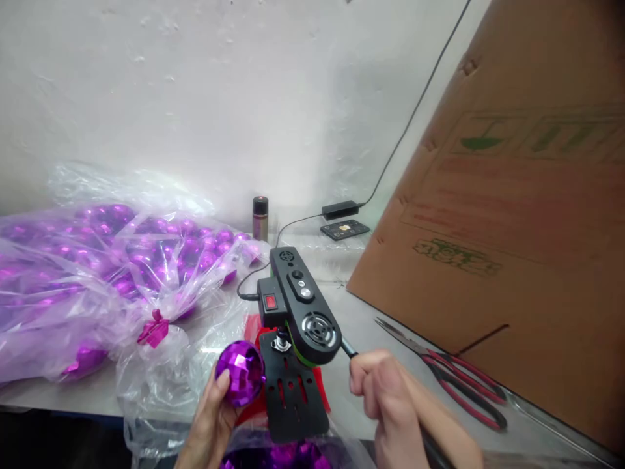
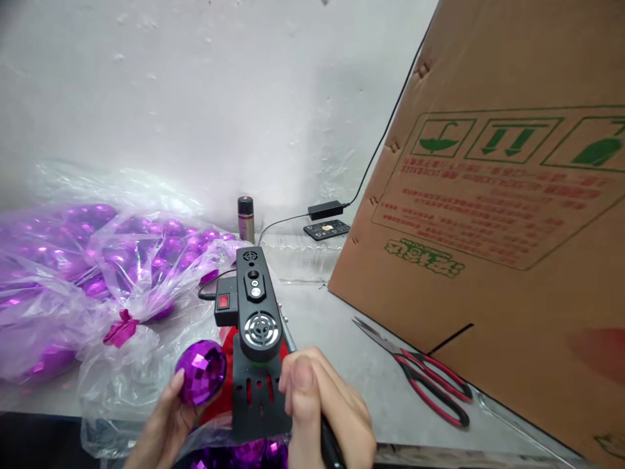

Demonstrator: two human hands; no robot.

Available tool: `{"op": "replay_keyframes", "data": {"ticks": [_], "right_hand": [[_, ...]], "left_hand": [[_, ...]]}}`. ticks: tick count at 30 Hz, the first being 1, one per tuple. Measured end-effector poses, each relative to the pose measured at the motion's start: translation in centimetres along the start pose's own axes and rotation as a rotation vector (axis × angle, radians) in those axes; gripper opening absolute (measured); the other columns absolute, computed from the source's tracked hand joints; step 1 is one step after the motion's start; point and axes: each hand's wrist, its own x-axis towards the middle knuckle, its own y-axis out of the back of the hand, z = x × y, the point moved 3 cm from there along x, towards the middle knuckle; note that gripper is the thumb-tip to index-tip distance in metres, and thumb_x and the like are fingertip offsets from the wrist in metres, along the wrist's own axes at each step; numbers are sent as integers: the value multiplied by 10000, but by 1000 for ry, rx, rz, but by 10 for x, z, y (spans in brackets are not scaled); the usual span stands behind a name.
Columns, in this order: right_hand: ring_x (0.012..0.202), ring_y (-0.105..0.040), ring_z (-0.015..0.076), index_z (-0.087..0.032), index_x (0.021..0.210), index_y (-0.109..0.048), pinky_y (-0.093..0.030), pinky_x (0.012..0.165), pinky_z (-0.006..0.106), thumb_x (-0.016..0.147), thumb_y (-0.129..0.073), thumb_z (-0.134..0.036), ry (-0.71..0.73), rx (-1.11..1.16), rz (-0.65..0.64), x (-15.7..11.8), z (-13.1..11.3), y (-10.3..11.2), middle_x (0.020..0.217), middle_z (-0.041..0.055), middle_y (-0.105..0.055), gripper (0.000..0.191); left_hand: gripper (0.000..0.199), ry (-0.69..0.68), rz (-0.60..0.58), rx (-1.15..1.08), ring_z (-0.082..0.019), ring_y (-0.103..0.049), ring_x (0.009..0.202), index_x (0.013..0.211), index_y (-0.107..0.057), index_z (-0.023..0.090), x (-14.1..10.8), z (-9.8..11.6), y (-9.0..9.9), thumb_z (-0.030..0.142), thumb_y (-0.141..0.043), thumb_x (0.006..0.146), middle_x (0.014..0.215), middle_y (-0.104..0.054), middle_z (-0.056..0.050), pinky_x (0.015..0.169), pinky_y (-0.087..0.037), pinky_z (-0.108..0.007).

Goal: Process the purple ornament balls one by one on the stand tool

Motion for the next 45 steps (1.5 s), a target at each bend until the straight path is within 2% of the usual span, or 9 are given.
{"op": "replay_keyframes", "data": {"ticks": [4, 6, 8, 10, 14, 20, 29, 35, 45], "right_hand": [[571, -575, 90, -216, 727, -575, -432, 567, 255, 1224, -573, -205, 66, 0, -54, 6, 1, 4, 648, -32, -576, 497], [576, -579, 84, -216, 728, -541, -435, 570, 244, 1222, -559, -185, 79, 1, -68, 6, 0, 4, 654, -37, -569, 496], [582, -586, 81, -217, 733, -530, -436, 569, 239, 1225, -542, -173, 87, -3, -85, 6, -1, 3, 657, -39, -564, 494], [585, -589, 84, -219, 742, -543, -436, 566, 244, 1228, -531, -167, 93, -10, -96, 5, -1, 2, 665, -35, -567, 488], [579, -574, 93, -218, 763, -584, -434, 561, 264, 1233, -529, -172, 97, -12, -84, 2, 1, 4, 675, -31, -563, 475], [592, -579, 86, -219, 760, -572, -431, 569, 252, 1256, -524, -221, 66, -20, -81, 0, 1, 4, 680, -35, -569, 498], [654, -540, 104, -220, 752, -572, -398, 644, 303, 1276, -546, -378, -118, 8, 45, -5, -11, -8, 722, -29, -545, 548], [628, -504, 100, -218, 740, -564, -374, 621, 306, 1273, -554, -367, -121, -2, 35, -4, -11, -7, 718, -31, -524, 553], [673, -509, 92, -214, 745, -524, -371, 670, 303, 1276, -554, -420, -154, 15, 38, -6, -14, -9, 734, -41, -517, 571]], "left_hand": [[918, -20, 0, 246, -423, -872, 1282, 1619, -617, 235, -6, -26, -13, 746, -888, 905, 1473, -853, -178, 998, -764, -527], [910, -154, 18, 427, -453, -805, 1424, 1598, -640, 219, 0, -32, -15, 703, -910, 877, 1565, -803, -196, 1173, -698, -583], [873, -290, -1, 571, -470, -709, 1568, 1570, -676, 218, 8, -38, -15, 641, -928, 848, 1637, -764, -199, 1356, -554, -630], [860, -376, -30, 683, -475, -660, 1626, 1580, -687, 241, 14, -46, -12, 592, -936, 835, 1683, -740, -186, 1415, -478, -664], [850, -496, -97, 840, -463, -733, 1542, 1609, -693, 277, 21, -52, -10, 495, -951, 829, 1619, -787, -158, 1352, -558, -673], [797, -619, -101, 930, -497, -780, 1421, 1544, -728, 232, 18, -43, -32, 396, -945, 795, 1495, -829, -196, 1240, -634, -720], [785, -664, -147, 976, -508, -777, 1378, 1532, -720, 195, 21, -40, -39, 394, -914, 798, 1452, -827, -220, 1209, -634, -745], [803, -600, -191, 989, -533, -771, 1381, 1490, -741, 165, 21, -29, -47, 369, -922, 735, 1445, -827, -244, 1214, -622, -776], [781, -691, -202, 1030, -483, -807, 1340, 1548, -711, 205, 21, -29, -36, 356, -906, 808, 1440, -838, -201, 1146, -680, -717]]}}
